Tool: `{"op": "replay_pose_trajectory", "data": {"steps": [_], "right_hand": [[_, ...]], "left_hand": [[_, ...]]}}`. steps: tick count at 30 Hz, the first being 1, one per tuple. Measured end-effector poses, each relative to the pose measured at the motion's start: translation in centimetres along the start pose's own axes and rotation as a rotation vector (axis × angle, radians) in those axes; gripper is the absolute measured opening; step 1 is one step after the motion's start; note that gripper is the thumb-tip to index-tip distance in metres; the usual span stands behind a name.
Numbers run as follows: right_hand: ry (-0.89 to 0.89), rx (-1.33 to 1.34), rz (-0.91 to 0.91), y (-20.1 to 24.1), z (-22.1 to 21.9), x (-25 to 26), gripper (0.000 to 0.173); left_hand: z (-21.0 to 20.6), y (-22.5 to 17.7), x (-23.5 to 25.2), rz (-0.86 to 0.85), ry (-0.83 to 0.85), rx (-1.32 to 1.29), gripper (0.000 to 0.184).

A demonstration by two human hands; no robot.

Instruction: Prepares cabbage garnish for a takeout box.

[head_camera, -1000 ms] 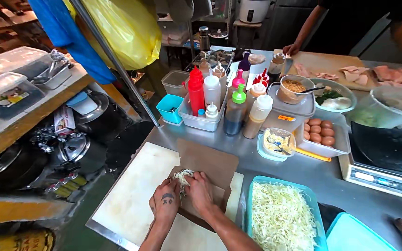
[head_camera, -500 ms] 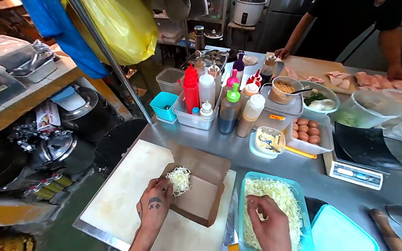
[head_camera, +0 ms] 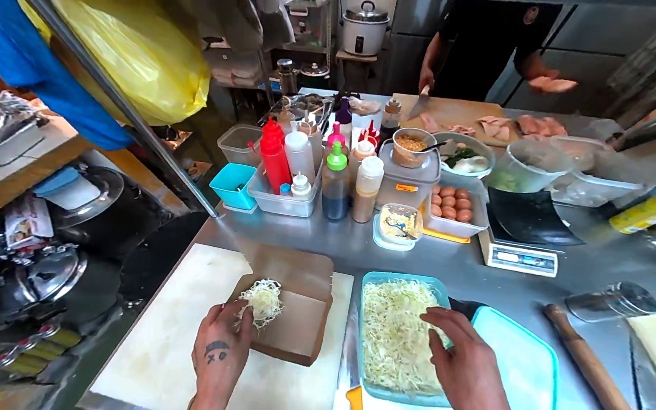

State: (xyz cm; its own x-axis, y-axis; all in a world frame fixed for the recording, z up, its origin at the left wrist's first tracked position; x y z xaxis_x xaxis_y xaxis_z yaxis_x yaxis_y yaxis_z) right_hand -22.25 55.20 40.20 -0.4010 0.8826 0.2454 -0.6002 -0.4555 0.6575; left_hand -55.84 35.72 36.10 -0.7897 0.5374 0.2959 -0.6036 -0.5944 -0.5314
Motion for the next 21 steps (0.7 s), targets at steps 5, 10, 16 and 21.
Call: {"op": "replay_pose_trajectory", "data": {"steps": [5, 10, 16, 21], "right_hand": [[-0.144, 0.430, -0.380, -5.4, 4.9, -2.0, 0.025], [0.287, 0.216, -0.312, -2.3, -0.1, -2.1, 0.053], [-0.172, -0.328, -0.769, -17.0, 6.4, -7.7, 0.073], [-0.344, -0.037, -0.859, -26.2, 5.8, -11.4, 0.052]], "left_hand": [[0.1, -10.1, -5.1, -0.079, 0.287, -0.489, 0.028], [-8.3, -20.0, -10.2, -0.174, 0.760, -0.331, 0.043], [-9.4, -18.9, -11.3, -0.202, 0.918, -0.125, 0.032], [-10.0, -16.1, -10.3, -0.264, 0.553, -0.326, 0.026]]}}
Point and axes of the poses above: each hand's wrist, its own x-axis towards the middle knuckle, its own z-axis out of the back of the hand, y = z × x, the point moved 5 cm from there along x, towards the middle knuckle, and after that the axes turned 6 degrees about -y, right-handed, at the moved point
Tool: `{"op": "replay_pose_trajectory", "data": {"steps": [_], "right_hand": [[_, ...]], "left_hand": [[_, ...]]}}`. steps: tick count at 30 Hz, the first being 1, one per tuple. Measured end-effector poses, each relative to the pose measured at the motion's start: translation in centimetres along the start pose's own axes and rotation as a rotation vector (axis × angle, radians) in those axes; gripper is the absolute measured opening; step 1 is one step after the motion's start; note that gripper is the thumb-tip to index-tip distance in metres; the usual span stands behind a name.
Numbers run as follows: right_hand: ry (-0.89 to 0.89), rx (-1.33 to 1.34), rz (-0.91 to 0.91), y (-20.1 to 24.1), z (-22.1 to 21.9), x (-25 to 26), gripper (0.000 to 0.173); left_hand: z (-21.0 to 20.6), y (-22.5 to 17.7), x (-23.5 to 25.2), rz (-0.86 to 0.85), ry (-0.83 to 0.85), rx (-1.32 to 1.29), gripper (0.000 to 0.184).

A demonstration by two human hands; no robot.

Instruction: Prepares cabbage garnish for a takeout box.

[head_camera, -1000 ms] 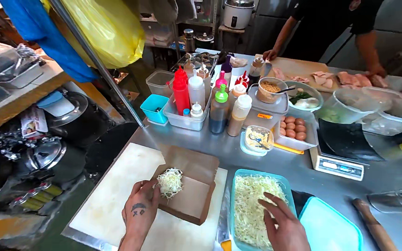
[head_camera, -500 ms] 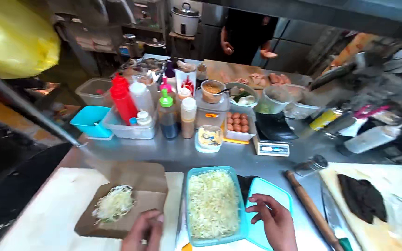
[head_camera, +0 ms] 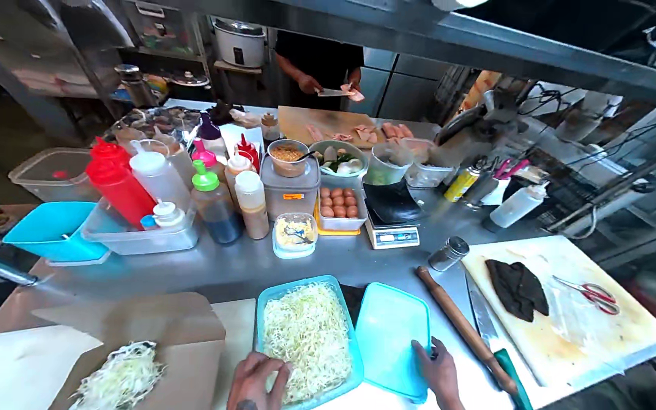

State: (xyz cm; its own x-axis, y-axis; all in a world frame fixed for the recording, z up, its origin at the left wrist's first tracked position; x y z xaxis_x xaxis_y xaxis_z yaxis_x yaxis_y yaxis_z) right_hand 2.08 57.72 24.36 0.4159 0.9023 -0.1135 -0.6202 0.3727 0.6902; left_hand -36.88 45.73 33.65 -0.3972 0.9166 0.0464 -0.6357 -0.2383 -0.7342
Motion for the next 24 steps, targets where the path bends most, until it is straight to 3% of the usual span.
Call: {"op": "replay_pose_trajectory", "data": {"steps": [2, 5, 8, 10, 12, 15, 19, 24], "right_hand": [[0.062, 0.342, -0.026, 0.6, 1.7, 0.4, 0.027], [0.018, 0.540, -0.042, 3.1, 6.2, 1.1, 0.028], [0.022, 0.575, -0.049, 7.7, 7.9, 0.4, 0.035], [0.151, 0.578, -0.007, 11.4, 4.3, -1.6, 0.032], [0.313, 0.529, 0.097, 14.1, -1.9, -3.9, 0.031], [0.380, 0.319, 0.243, 16.4, -8.7, -6.4, 0.035], [0.331, -0.018, 0.338, 18.3, -9.9, -6.2, 0.045], [0.422, 0.082, 0.269, 17.5, -8.2, -6.6, 0.042]], "left_hand": [[0.0, 0.8, 0.1, -0.042, -0.091, -0.038, 0.022], [0.5, 1.1, 0.1, -0.013, -0.164, -0.072, 0.038], [0.5, 1.9, 0.5, 0.169, -0.177, -0.150, 0.054], [-0.1, 2.6, 1.0, 0.305, -0.145, -0.258, 0.057], [-0.5, 2.5, 1.6, 0.416, -0.161, -0.374, 0.061], [-0.8, 2.4, 2.0, 0.541, -0.177, -0.479, 0.069], [-1.4, 2.4, 2.9, 0.486, -0.168, -0.295, 0.058], [-1.4, 2.8, 2.7, 0.452, -0.049, -0.256, 0.054]]}}
Point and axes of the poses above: each hand's wrist, its own x-axis towards the middle knuckle, its own z-axis out of the back of the hand, y = z × x, the point moved 5 cm from there along x, towards the middle knuckle, and after that the axes turned 6 degrees about -y, right-handed, at the moved point
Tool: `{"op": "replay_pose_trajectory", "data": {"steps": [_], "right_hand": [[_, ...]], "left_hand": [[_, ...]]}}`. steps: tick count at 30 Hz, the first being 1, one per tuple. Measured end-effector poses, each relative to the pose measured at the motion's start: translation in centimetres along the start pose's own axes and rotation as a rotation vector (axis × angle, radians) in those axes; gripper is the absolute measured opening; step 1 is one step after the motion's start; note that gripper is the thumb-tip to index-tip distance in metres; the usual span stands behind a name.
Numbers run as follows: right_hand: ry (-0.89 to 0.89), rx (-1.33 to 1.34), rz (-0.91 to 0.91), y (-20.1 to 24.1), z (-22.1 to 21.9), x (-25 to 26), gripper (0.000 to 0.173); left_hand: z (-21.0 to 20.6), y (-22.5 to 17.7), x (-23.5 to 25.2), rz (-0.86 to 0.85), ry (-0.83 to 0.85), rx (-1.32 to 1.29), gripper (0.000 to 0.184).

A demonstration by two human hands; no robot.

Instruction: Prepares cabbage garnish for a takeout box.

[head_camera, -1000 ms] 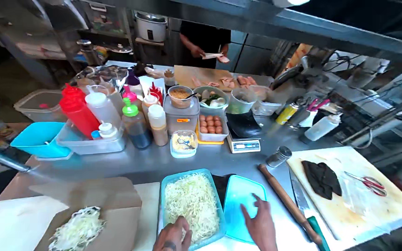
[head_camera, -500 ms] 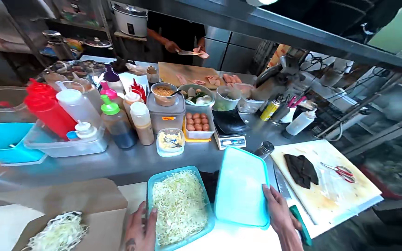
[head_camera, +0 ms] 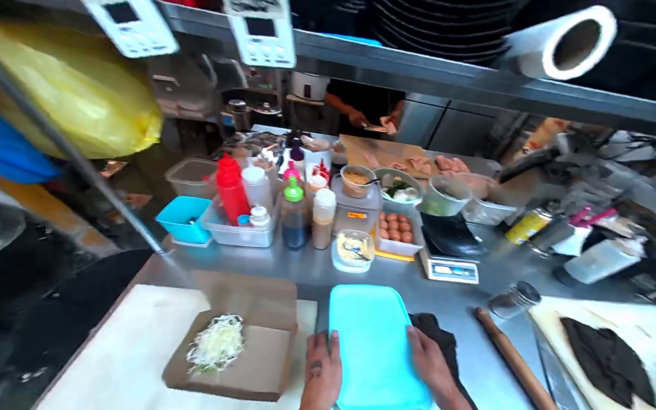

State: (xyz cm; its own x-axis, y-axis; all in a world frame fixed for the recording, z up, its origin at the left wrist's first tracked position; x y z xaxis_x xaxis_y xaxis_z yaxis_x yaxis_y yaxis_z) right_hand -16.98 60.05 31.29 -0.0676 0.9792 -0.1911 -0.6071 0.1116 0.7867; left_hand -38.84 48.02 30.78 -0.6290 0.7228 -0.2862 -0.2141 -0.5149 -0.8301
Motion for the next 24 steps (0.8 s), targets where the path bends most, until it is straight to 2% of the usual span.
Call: {"op": "replay_pose_trajectory", "data": {"steps": [3, 7, 9, 12, 15, 18, 21, 24], "right_hand": [[-0.001, -0.023, -0.039, 0.3, 0.4, -1.4, 0.043], [-0.099, -0.176, 0.006, -1.2, -0.3, -1.8, 0.051], [-0.117, -0.080, 0.075, -1.9, -0.4, -1.4, 0.050], [-0.053, -0.005, 0.126, -2.6, 0.1, -1.3, 0.051], [-0.022, 0.026, 0.084, -3.1, -0.1, -1.4, 0.051], [-0.074, 0.119, 0.052, -3.6, -0.3, -1.1, 0.050], [-0.016, 0.199, 0.053, -3.8, -0.1, -1.1, 0.049], [0.078, 0.304, 0.021, -3.2, 1.8, -1.6, 0.048]], "left_hand": [[0.3, -0.3, -0.5, 0.033, 0.058, -0.009, 0.054], [-0.9, -0.5, -1.3, 0.035, -0.012, 0.003, 0.055], [-0.7, -0.7, -1.0, 0.063, 0.002, -0.004, 0.058], [-0.2, -1.9, 1.0, 0.109, 0.101, 0.009, 0.071], [-1.6, -2.7, 5.4, -0.009, 0.165, -0.051, 0.065], [-3.0, -3.4, 7.3, -0.100, 0.163, 0.015, 0.060], [-3.1, -3.2, 6.7, -0.035, 0.183, -0.031, 0.062], [-3.4, -3.3, 4.7, 0.100, 0.131, -0.221, 0.060]]}}
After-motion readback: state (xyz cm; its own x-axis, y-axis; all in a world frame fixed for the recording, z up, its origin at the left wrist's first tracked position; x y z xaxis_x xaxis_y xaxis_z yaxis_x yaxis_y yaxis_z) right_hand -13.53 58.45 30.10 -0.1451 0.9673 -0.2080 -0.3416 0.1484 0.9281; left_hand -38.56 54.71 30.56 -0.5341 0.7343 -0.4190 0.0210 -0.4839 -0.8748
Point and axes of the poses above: each hand's wrist, its own x-axis towards the middle knuckle, its own z-axis out of the back of the hand, y = z × x, the point moved 5 cm from there along x, towards the middle knuckle, and after that the axes turned 6 degrees about -y, right-handed, at the moved point
